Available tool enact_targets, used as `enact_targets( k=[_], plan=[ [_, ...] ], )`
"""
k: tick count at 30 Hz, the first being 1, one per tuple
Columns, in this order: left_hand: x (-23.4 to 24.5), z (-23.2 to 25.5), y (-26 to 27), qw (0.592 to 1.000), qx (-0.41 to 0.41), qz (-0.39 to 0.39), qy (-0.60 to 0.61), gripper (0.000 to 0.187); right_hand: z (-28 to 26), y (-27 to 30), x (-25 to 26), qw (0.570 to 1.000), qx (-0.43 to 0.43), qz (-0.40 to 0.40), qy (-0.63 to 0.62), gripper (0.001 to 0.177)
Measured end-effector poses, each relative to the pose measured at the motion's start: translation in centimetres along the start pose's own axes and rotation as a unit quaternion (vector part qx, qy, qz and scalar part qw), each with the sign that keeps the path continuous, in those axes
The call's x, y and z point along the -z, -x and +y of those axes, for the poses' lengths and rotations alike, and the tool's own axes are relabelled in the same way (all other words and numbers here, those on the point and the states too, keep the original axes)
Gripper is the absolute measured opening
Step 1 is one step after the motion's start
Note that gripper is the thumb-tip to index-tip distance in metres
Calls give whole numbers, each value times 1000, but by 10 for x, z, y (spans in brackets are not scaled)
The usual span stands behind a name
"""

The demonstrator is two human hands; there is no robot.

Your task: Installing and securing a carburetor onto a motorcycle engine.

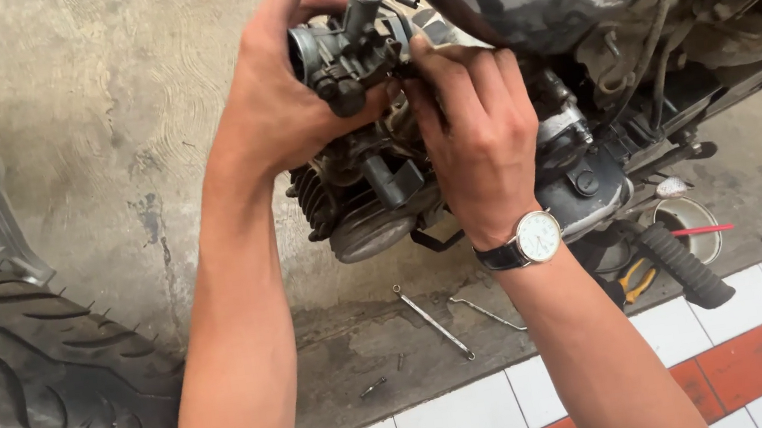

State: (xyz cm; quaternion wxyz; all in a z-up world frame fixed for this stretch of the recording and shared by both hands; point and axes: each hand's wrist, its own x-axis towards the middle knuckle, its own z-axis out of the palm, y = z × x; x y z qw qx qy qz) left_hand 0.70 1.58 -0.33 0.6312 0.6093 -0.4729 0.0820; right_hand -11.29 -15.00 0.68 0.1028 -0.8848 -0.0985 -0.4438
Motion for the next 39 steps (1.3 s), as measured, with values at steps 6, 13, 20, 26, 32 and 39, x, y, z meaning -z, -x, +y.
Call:
enact_targets(
  k=[6, 13, 20, 26, 32, 39],
  plan=[
    [1, 3, -3, 1000, 3, -6, -20, 61, 0, -5, 10, 997, 40, -13, 67, 35],
    [-4, 2, -3, 999, 36, -5, -31, 52, 7, -6, 15, 993, 73, -27, 85, 36],
    [-7, 6, -7, 998, 56, -5, -3, 57, 14, -7, 17, 986, 117, -43, 111, 39],
    [-6, -4, -5, 998, 55, -11, 29, 53, 17, -5, 17, 994, 67, -68, 49, 38],
    [-12, 3, -9, 996, 89, -3, 22, 52, 8, 10, 57, 993, -34, -80, -75, 41],
    [4, -30, 12, 994, 11, -22, -104, 48, -20, 226, 71, 927, -303, -54, -216, 18]
  ],
)
